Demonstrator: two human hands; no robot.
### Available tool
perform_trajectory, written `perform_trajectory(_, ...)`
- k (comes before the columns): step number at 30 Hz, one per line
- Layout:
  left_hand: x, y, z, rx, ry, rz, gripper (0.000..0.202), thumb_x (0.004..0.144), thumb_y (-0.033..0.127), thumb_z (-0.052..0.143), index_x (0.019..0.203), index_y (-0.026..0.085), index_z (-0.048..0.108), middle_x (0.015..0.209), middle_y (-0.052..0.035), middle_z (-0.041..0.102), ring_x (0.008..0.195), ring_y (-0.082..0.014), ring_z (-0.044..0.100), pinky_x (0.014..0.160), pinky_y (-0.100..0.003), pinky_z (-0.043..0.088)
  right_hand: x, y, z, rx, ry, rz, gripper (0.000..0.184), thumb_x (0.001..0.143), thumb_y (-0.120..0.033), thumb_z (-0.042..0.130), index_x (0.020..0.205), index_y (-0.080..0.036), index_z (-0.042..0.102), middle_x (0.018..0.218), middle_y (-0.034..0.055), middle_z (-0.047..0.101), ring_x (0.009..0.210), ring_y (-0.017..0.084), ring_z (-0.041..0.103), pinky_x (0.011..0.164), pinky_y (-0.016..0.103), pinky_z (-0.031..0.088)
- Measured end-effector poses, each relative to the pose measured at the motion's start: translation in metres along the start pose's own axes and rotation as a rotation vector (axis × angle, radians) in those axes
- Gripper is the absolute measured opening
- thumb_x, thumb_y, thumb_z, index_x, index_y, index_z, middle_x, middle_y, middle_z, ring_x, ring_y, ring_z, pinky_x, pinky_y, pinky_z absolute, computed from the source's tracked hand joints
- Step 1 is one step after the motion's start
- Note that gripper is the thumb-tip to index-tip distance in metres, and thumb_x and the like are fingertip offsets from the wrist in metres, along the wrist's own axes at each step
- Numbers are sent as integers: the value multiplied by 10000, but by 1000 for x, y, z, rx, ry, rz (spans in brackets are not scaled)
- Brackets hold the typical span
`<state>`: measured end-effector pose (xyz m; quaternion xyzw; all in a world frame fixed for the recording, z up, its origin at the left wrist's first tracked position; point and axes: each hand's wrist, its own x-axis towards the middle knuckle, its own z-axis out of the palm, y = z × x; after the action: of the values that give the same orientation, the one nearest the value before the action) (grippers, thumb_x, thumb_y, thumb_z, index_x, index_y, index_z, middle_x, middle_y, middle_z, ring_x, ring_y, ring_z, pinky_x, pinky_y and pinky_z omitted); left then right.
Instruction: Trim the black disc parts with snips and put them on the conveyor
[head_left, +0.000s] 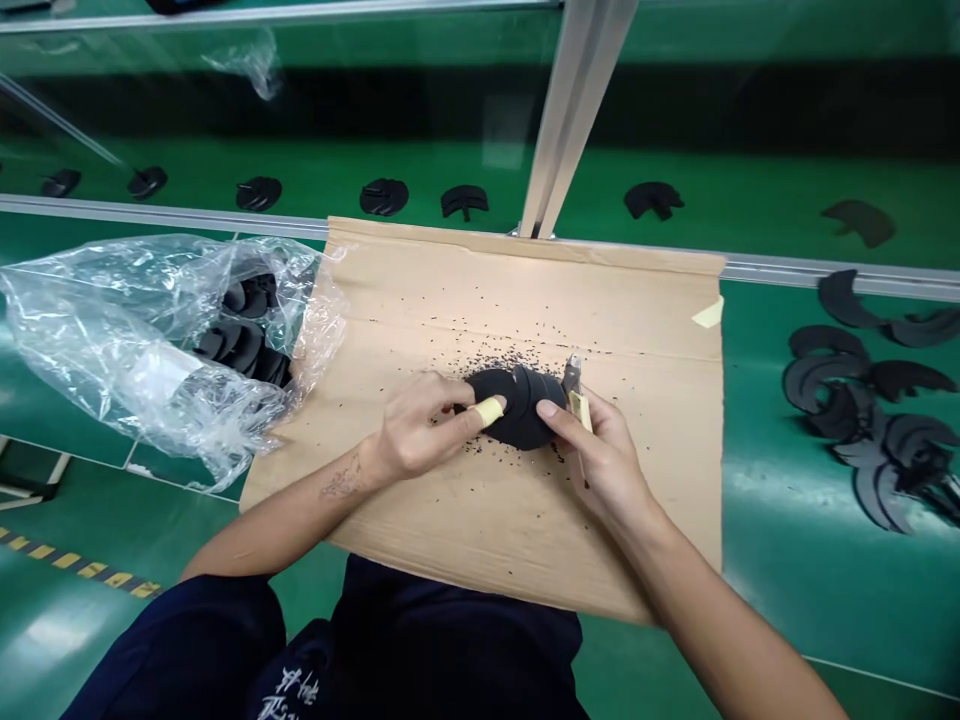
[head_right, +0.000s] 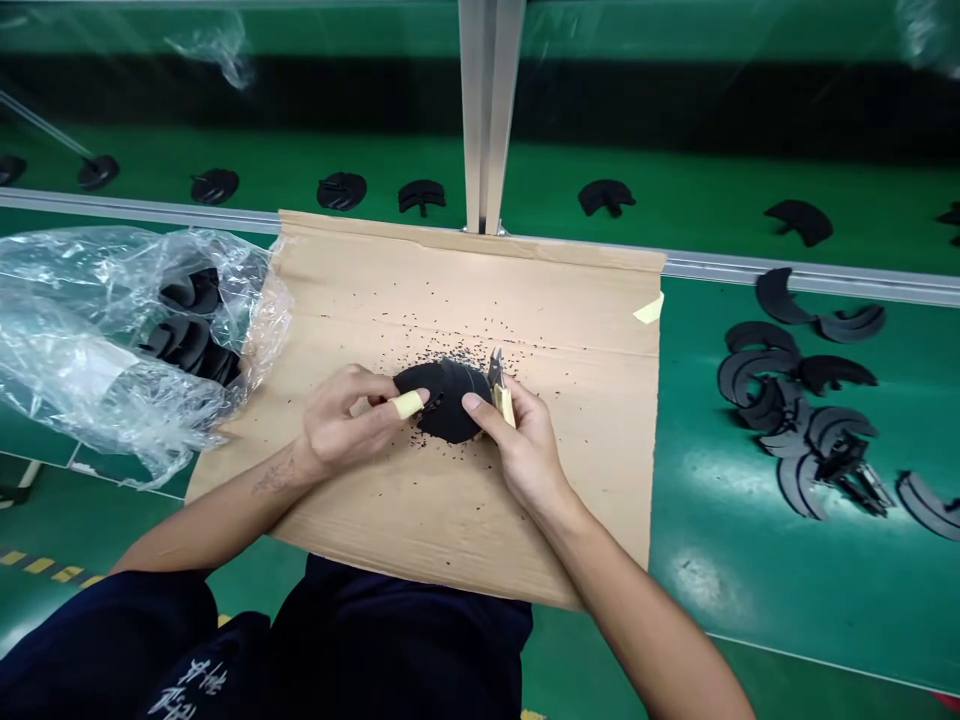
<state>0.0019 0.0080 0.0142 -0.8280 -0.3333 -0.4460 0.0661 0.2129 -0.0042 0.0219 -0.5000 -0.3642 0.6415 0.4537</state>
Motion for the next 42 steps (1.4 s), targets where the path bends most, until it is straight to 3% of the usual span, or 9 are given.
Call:
perform_trajectory(6,-1,1,1,15,23,118,194,927,75,684,1094,172,700,947,-31,714,824,-131,685,687,-255,618,-2,-1,2,122,19,109,332,654,-438,911,782,-230,686,795,0,697,786,183,652,735,311,548)
perform_trajectory(12,-6,7,9,-63,-68,70,292,942,62,598,1217,133,663,1033,-89,689,957,-176,682,803,-330,664,-1,1,0,131,19,101,338,687,-471,889,790,-237,667,797,1,698,788,195,658,768,349,558)
perform_trajectory(17,-4,10,8,-278,-50,-143,217,986,283,641,1163,165,685,1095,-100,636,996,-181,668,779,-306,654,-3,3,-1,-7,6,-76,359,746,-527,852,878,-235,689,863,5,712,804,185,640,779,334,549)
perform_trajectory(24,0,5,4,-444,-124,-439,251,939,217,720,1183,192,669,1032,-49,660,951,-144,646,800,-274,604,-7,2,-5,-495,122,-507,180,911,-400,715,951,-229,673,832,15,671,753,173,593,724,321,505)
perform_trajectory(26,-1,4,4,-544,-69,-547,170,920,211,737,1077,197,673,977,-23,634,912,-126,635,775,-249,588,-6,0,-6,-532,120,-504,179,919,-403,708,950,-231,670,823,13,664,736,170,578,706,317,492)
perform_trajectory(30,-4,6,7,-766,-65,-723,212,905,250,755,1069,205,629,1032,-25,632,889,-120,670,740,-233,608,-2,-2,-7,-413,19,-312,268,898,-488,726,900,-227,665,804,5,630,750,168,566,687,300,484)
perform_trajectory(35,-6,8,11,-562,-159,-592,272,903,256,756,1137,181,641,970,-27,632,813,-115,636,715,-247,598,-1,-1,-6,-348,-12,-231,329,856,-535,759,851,-224,652,759,-11,571,732,161,523,677,295,457)
perform_trajectory(39,-3,4,8,-342,-76,-401,234,914,180,713,1137,180,641,951,-26,643,813,-117,611,682,-235,581,-2,-2,-4,-370,42,-312,291,862,-483,766,844,-227,629,747,-20,548,712,153,497,673,295,441)
perform_trajectory(42,-3,2,7,-334,-31,-399,239,909,176,718,1133,194,638,937,-16,629,805,-117,607,677,-237,577,-2,-3,-4,-399,104,-349,291,866,-460,765,806,-228,601,705,-34,487,666,138,440,629,286,407)
